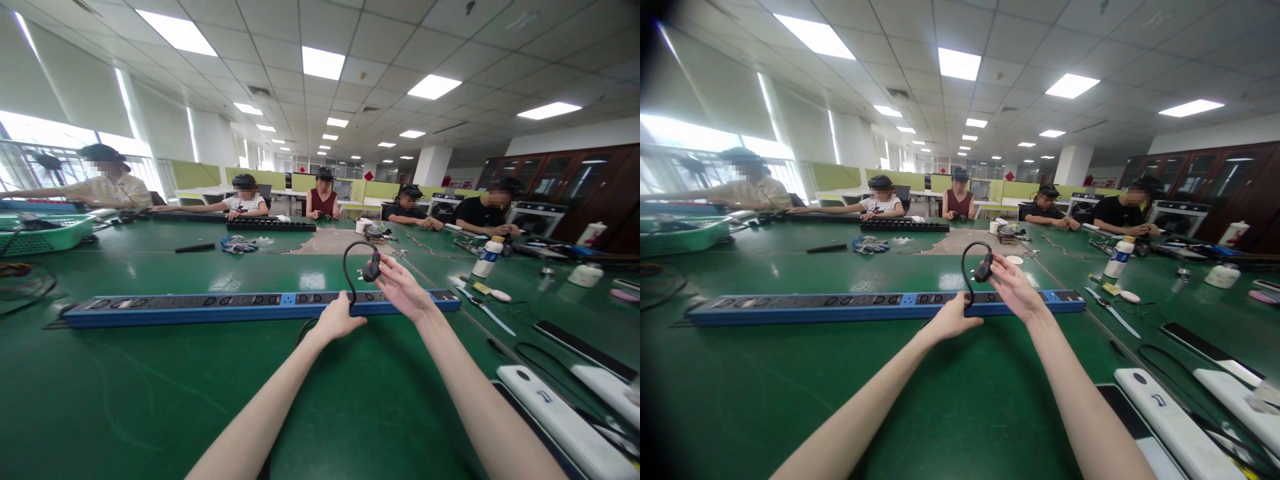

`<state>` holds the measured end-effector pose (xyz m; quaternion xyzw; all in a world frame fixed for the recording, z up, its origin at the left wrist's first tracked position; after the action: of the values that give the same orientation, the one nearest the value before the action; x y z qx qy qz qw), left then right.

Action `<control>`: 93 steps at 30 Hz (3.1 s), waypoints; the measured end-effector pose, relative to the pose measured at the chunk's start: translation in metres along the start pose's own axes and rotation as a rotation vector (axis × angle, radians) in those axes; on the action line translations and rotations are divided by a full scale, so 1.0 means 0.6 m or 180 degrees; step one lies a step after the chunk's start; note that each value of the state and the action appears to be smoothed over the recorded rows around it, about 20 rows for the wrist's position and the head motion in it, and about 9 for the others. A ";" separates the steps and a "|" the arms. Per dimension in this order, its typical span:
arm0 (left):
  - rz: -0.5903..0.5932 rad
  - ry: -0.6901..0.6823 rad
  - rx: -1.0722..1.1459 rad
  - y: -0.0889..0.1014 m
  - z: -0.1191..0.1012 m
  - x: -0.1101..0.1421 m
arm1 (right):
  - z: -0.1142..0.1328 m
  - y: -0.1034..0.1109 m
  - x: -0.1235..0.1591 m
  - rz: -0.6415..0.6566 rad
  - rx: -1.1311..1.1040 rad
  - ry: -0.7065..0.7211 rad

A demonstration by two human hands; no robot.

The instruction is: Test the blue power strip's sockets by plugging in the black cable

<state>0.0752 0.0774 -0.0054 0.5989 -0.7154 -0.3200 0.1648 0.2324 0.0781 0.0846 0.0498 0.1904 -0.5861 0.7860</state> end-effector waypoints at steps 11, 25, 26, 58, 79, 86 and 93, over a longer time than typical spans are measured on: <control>-0.0579 0.0398 -0.0876 0.122 0.022 -0.012 | -0.141 0.098 -0.024 -0.0904 0.1028 -0.0256; -0.0239 0.0261 -0.1599 0.097 0.045 0.004 | -0.158 0.060 -0.043 -0.1043 0.1464 -0.0517; -0.0250 0.0257 -0.1608 0.097 0.046 0.004 | -0.156 0.058 -0.047 -0.0969 0.1473 -0.0556; -0.0309 0.0242 -0.1633 0.095 0.045 0.013 | -0.195 0.078 -0.087 -0.0236 0.2403 -0.1061; -0.0333 0.0246 -0.1564 0.094 0.043 0.014 | -0.115 0.219 -0.015 -0.1227 0.3924 -0.0294; -0.0279 0.0200 -0.1576 0.096 0.044 0.014 | -0.079 0.228 -0.012 -0.0839 0.5092 -0.0561; 0.0066 0.0034 -0.1600 0.100 0.042 0.015 | -0.009 0.246 0.010 -0.1428 0.4597 -0.0743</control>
<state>0.0124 0.0800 0.0140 0.5334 -0.6186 -0.4830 0.3156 0.3715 0.1194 0.0562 0.4491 -0.3187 -0.7121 0.4355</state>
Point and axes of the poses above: each hand's wrist, its own x-axis away from the middle knuckle, its own y-axis out of the back of the hand, z = x × y, the point moved 7 cm from there along -x, towards the middle knuckle, and after that the axes turned 9 degrees about x, right-handed, at the moved point
